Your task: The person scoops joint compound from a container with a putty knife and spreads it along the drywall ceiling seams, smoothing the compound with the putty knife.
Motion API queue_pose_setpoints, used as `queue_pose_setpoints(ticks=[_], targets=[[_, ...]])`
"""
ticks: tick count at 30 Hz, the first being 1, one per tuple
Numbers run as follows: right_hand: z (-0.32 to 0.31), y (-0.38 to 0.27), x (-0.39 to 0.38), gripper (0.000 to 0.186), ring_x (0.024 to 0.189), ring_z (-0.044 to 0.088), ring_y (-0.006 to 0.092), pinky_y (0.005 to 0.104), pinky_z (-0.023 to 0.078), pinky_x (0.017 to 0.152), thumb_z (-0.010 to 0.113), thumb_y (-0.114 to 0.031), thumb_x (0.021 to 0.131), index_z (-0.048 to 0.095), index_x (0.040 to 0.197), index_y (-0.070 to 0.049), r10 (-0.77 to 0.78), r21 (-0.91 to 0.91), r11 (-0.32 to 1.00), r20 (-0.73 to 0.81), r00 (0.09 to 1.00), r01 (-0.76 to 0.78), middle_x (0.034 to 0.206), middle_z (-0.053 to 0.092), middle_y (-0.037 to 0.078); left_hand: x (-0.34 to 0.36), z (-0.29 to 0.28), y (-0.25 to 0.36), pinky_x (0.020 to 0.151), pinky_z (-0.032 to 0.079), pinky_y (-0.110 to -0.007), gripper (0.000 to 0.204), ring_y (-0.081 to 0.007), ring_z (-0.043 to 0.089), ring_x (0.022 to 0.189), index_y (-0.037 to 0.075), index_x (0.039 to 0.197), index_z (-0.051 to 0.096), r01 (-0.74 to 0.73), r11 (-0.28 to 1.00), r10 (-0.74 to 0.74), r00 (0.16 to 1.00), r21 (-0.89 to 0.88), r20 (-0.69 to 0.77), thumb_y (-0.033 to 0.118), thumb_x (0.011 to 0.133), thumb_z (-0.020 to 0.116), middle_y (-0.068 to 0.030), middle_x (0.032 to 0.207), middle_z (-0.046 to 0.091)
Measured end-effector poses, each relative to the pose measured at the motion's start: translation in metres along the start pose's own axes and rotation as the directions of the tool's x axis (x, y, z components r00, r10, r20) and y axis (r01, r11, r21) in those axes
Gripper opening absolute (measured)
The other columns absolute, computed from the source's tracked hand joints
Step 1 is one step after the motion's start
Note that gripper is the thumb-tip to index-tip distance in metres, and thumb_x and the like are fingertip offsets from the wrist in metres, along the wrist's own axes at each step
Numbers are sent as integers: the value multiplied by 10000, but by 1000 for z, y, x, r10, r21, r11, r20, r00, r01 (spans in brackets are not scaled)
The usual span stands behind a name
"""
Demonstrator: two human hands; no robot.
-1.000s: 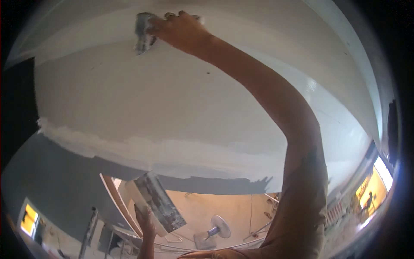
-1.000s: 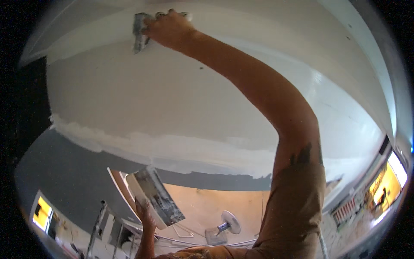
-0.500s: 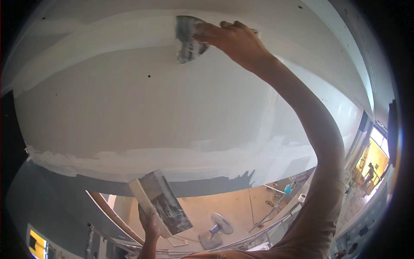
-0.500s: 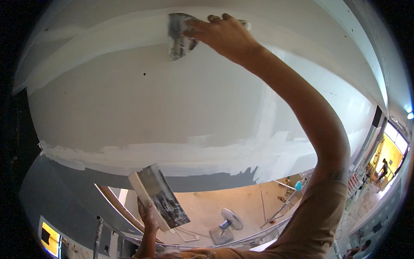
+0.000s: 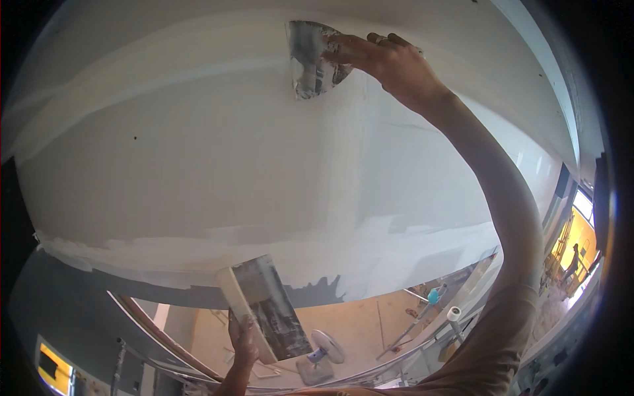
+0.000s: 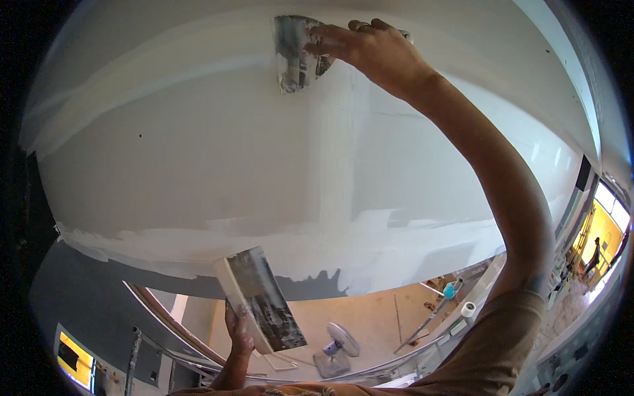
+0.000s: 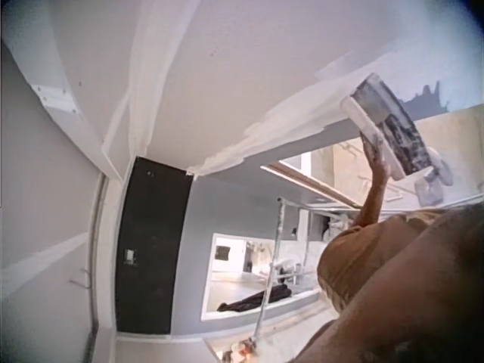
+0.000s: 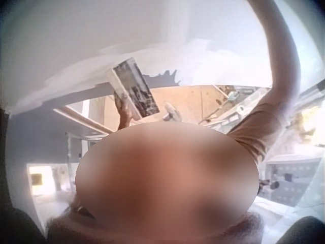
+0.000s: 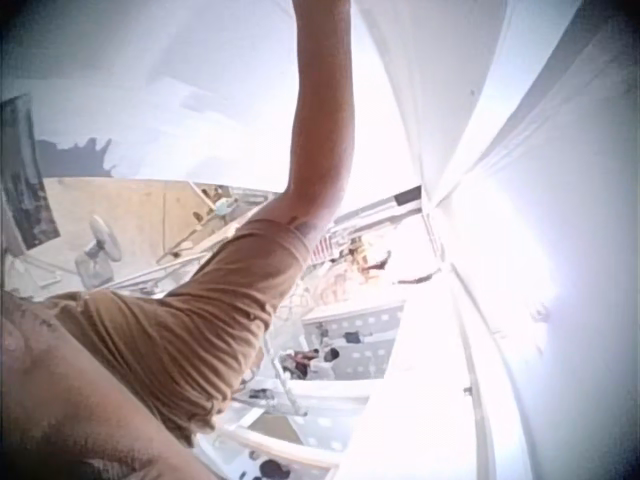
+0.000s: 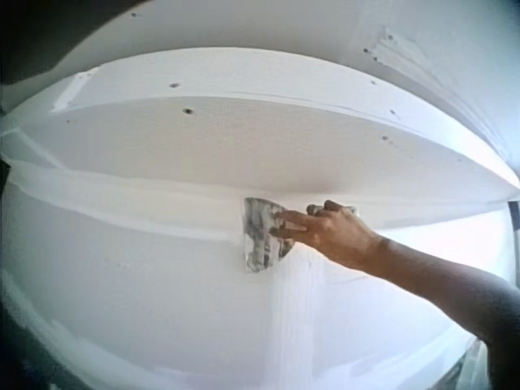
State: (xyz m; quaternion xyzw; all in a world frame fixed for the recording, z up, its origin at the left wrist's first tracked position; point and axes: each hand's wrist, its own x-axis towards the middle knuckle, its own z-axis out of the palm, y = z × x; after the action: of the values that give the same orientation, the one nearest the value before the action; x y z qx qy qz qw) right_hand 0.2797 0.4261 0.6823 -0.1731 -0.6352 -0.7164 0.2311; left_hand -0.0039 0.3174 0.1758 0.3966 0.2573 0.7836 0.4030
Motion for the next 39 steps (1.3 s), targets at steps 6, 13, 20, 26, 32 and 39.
queue_pose_setpoints(ticks=[6,13,20,26,32,39], targets=[[8,12,-29,509,1011,671,155,322,589,881,631,-54,892,622,1325,-321,19,76,997,18,1000,-20,1452,506,-122,-3,28,-27,870,404,-264,571,-88,485,965,39,1452,399,-22,1000,22,1000,15,-21,126,930,615,15,1091,515],[-2,30,-71,601,1041,658,165,333,582,909,627,59,842,625,1334,-286,65,77,994,91,994,-72,1480,496,-112,-8,54,-51,866,406,-266,568,-90,487,965,42,1447,401,2,998,0,999,56,-34,118,925,611,11,1069,514],[-47,-56,-112,660,1185,629,249,394,513,981,481,127,787,673,1299,-245,207,780,540,242,948,-317,1392,605,68,13,74,-2,914,514,-328,568,-173,592,1076,45,1442,395,145,959,-146,989,-244,14,140,923,606,-59,1188,573],[-113,-203,-153,658,965,586,164,350,520,863,504,-52,880,491,1476,-330,-278,880,463,256,926,-104,1550,433,-24,42,94,27,965,529,-361,490,-204,612,1137,46,1432,403,133,913,-40,970,-385,240,220,998,550,-99,1274,586],[-90,-179,-168,742,932,621,195,358,545,800,536,69,821,509,1468,-293,49,795,494,378,924,-351,1514,476,33,78,64,61,907,568,-369,468,-212,637,1093,39,1415,412,89,899,13,973,-428,230,175,988,546,-97,1238,599],[-150,-228,-177,230,739,570,197,310,488,609,576,23,947,542,1175,11,-172,-101,-981,854,492,-167,871,581,105,110,75,99,1031,374,-324,542,-171,478,1180,-11,1485,333,-519,836,539,838,179,-87,129,1004,539,-91,1324,498]])
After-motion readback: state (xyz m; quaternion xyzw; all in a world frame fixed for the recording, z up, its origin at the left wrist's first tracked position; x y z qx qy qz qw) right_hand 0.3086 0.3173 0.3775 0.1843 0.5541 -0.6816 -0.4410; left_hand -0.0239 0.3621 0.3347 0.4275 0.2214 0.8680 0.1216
